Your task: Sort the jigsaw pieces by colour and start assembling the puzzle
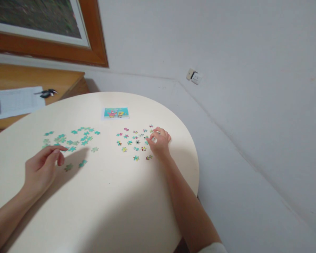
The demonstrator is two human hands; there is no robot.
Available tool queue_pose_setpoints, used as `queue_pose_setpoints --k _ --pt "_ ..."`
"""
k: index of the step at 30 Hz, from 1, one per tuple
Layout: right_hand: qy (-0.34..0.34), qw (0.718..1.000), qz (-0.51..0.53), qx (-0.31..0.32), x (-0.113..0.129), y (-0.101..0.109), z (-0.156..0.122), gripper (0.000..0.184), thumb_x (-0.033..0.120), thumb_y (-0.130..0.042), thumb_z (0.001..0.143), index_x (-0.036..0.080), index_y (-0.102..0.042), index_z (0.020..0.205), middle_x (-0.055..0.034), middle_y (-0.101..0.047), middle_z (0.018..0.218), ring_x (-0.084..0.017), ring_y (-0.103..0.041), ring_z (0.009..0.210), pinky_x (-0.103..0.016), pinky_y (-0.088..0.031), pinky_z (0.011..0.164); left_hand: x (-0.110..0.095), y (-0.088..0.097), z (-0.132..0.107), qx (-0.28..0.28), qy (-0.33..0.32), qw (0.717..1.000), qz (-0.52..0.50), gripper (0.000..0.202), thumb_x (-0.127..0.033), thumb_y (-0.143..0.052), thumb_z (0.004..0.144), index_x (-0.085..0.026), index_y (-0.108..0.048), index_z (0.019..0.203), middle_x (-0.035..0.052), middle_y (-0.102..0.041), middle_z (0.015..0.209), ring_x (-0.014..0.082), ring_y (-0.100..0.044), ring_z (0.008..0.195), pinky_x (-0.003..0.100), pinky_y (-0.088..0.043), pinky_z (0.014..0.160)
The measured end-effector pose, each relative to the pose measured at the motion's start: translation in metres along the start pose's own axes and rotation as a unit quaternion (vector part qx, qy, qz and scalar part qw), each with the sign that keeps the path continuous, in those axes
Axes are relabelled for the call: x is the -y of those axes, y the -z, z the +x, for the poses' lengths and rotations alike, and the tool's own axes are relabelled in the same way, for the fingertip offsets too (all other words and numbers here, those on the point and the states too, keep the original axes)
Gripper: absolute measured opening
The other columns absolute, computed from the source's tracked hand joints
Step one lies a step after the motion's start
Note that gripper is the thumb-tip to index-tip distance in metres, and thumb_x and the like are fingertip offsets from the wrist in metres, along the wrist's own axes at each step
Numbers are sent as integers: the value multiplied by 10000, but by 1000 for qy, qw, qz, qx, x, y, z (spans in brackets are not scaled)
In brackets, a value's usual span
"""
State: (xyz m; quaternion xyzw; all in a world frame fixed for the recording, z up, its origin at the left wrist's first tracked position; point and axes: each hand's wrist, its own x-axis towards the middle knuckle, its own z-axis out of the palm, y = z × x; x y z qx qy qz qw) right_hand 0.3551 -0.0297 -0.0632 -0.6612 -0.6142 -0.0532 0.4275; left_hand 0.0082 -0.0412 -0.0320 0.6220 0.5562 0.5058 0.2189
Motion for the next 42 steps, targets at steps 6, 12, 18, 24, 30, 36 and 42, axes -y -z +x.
queue_pose_setpoints --k 6,12,18,24,30,36,42 --pt "19 999 -17 -19 1 3 1 187 297 -623 782 218 -520 647 -19 -648 875 -208 -565 925 -368 -331 870 3 -1 1 4 2 1000 1 229 -376 -457 767 -192 -593 754 -62 -442 456 117 -422 449 241 -342 473" --pt "18 999 -22 -13 3 4 0 179 288 -578 814 217 -490 675 -5 -621 783 -194 -544 851 -341 -325 817 2 -1 0 0 4 1000 -6 227 -374 -461 762 -192 -595 748 -64 -432 454 116 -410 446 245 -329 470" --pt "8 1000 -3 -26 2 4 1 233 322 -634 772 218 -481 630 6 -602 733 -186 -545 791 -340 -337 803 3 -1 1 -2 5 1000 -1 226 -366 -457 766 -190 -599 753 -64 -436 460 115 -412 452 245 -337 491" --pt "6 999 20 -24 2 5 4 359 384 -691 729 214 -432 549 11 -577 680 -180 -546 739 -347 -353 795 5 -1 0 -4 17 1000 -12 219 -356 -466 766 -183 -600 756 -64 -437 464 111 -411 453 247 -330 494" --pt "-5 999 27 -28 5 6 3 432 479 -683 732 213 -408 532 4 -580 690 -187 -553 752 -358 -355 802 1 -1 1 -3 11 1000 -10 207 -341 -468 753 -182 -600 747 -60 -435 457 114 -409 447 253 -329 488" --pt "-6 999 30 -21 4 6 3 454 498 -671 739 212 -389 529 0 -589 705 -187 -558 758 -365 -364 805 2 -1 1 -3 10 1000 -11 211 -345 -471 760 -178 -601 755 -57 -440 463 117 -413 459 253 -337 499" --pt "1 999 30 -23 1 3 3 473 504 -648 763 212 -363 523 0 -588 690 -181 -561 739 -360 -379 797 3 0 0 -1 19 1000 -13 207 -339 -474 759 -176 -602 759 -58 -443 464 119 -414 464 252 -332 497"
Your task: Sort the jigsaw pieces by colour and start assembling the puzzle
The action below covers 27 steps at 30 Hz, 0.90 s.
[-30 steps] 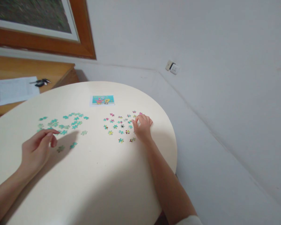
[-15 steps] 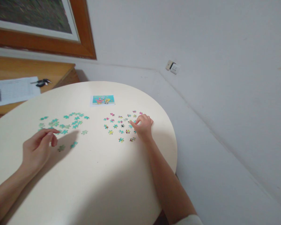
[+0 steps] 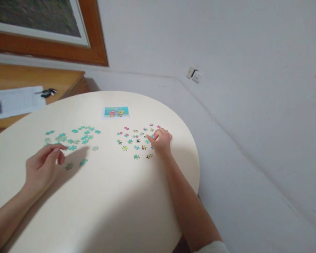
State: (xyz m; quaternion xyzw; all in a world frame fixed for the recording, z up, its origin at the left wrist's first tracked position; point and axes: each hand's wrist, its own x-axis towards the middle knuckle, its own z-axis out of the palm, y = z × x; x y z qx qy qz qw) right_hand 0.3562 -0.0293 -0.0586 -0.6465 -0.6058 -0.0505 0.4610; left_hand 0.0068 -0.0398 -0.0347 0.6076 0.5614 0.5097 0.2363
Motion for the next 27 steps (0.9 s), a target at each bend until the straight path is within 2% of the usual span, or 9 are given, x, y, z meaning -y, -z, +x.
queue_pose_setpoints --k 6,8,14,21,27 --pt "7 1000 7 14 0 2 1 512 497 -640 775 214 -299 519 3 -574 644 -171 -551 685 -353 -395 761 -1 0 0 -1 -10 1000 9 202 -332 -471 759 -179 -603 757 -59 -441 458 119 -414 458 253 -338 502" --pt "6 1000 10 14 1 4 2 476 484 -653 763 219 -332 532 3 -572 644 -174 -550 680 -349 -402 747 0 0 0 -1 -11 1000 7 200 -329 -472 763 -179 -605 760 -57 -446 464 120 -421 466 253 -341 510" --pt "1 1000 17 12 3 4 1 207 360 -649 761 227 -531 656 -9 -628 729 -192 -577 756 -351 -420 773 0 1 0 -2 -7 1000 9 207 -338 -471 766 -181 -607 758 -59 -442 469 119 -419 469 253 -341 514" --pt "-25 999 35 22 1 1 1 119 307 -584 771 227 -559 686 -12 -646 745 -195 -591 761 -357 -434 804 -3 0 0 -3 -10 1000 13 207 -344 -468 753 -185 -600 744 -60 -441 454 121 -416 456 256 -338 501" --pt "-36 998 51 7 1 -1 1 104 309 -554 768 230 -552 700 -15 -648 739 -198 -595 744 -373 -450 809 -3 0 0 1 -5 1000 2 203 -333 -473 755 -176 -602 759 -55 -447 462 118 -415 459 251 -331 490"
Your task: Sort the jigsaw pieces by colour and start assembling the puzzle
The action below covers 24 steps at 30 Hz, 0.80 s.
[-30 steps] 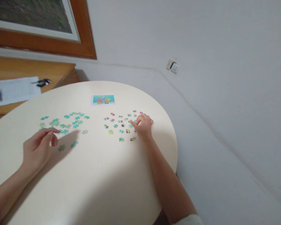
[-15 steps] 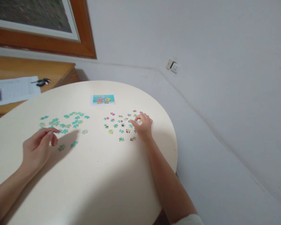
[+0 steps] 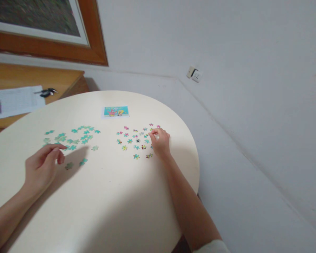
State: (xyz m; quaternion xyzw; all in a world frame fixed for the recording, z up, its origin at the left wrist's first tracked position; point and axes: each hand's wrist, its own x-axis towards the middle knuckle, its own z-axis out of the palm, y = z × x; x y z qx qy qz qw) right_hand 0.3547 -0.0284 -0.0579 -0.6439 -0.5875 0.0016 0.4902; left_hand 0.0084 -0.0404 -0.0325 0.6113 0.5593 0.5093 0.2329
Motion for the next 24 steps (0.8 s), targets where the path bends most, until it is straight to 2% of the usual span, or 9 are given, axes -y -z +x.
queue_pose_setpoints --k 12,17,24 --pt "-4 1000 10 -11 6 1 -1 116 297 -450 798 227 -483 712 -12 -609 703 -182 -580 711 -365 -445 772 -1 1 1 1 0 1000 14 205 -331 -463 751 -174 -595 758 -58 -442 462 113 -413 448 244 -333 484" --pt "-25 999 24 -18 9 3 -1 61 249 -485 706 234 -441 668 25 -561 626 -156 -546 631 -315 -439 686 2 0 1 3 -11 1000 16 203 -329 -464 758 -178 -599 764 -61 -442 464 115 -416 450 246 -337 485" --pt "-83 995 61 11 15 5 -2 137 253 -534 622 243 -399 596 65 -474 488 -129 -478 483 -260 -388 525 -3 0 0 4 -10 1000 13 217 -346 -456 755 -178 -593 748 -65 -431 448 115 -412 441 244 -340 475"
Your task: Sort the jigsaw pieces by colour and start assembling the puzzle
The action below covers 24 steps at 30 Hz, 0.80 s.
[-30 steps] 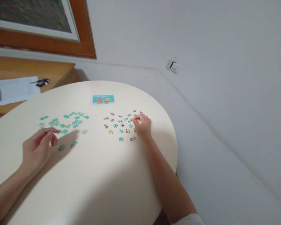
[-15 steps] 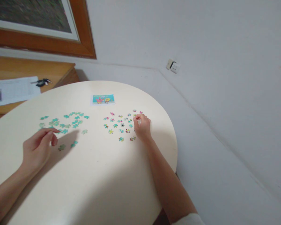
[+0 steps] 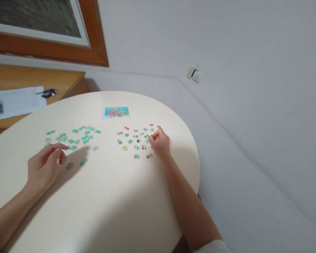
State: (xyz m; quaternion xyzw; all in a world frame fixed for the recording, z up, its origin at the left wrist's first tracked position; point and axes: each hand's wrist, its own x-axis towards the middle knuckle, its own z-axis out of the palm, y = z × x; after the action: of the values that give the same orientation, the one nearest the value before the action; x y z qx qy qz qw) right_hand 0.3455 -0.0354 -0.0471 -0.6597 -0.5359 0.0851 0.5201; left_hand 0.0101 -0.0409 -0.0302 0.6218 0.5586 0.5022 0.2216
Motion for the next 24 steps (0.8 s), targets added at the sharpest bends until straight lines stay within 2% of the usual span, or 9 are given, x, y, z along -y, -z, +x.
queue_pose_setpoints --k 6,10,16,20,24 --pt "49 999 -6 22 -1 1 0 168 204 -517 620 226 -370 542 73 -425 472 -103 -429 478 -251 -375 567 3 0 1 0 2 1000 7 229 -361 -448 759 -182 -592 754 -66 -429 452 111 -406 434 239 -328 466" --pt "54 998 -35 20 0 3 1 189 169 -514 614 221 -355 527 66 -413 485 -114 -423 521 -259 -361 593 4 0 1 1 1 1000 4 222 -358 -449 766 -186 -589 753 -65 -425 454 111 -404 439 239 -326 470" --pt "74 996 -49 8 0 4 2 192 171 -514 622 225 -357 526 44 -443 524 -144 -443 592 -281 -355 623 3 2 0 -1 0 1000 5 224 -358 -449 772 -186 -590 746 -63 -428 457 112 -405 445 242 -331 475" --pt "98 994 -43 3 -3 2 2 201 175 -514 627 230 -341 541 42 -428 555 -137 -422 583 -281 -354 614 3 1 0 -3 2 1000 8 232 -363 -450 767 -183 -595 747 -63 -435 456 111 -413 450 242 -337 480" --pt "90 995 -35 8 -4 0 2 245 220 -557 665 227 -343 545 51 -419 554 -121 -410 552 -275 -346 597 3 0 0 -5 13 1000 -12 228 -383 -480 751 -183 -589 738 -66 -440 454 108 -413 449 237 -339 474"
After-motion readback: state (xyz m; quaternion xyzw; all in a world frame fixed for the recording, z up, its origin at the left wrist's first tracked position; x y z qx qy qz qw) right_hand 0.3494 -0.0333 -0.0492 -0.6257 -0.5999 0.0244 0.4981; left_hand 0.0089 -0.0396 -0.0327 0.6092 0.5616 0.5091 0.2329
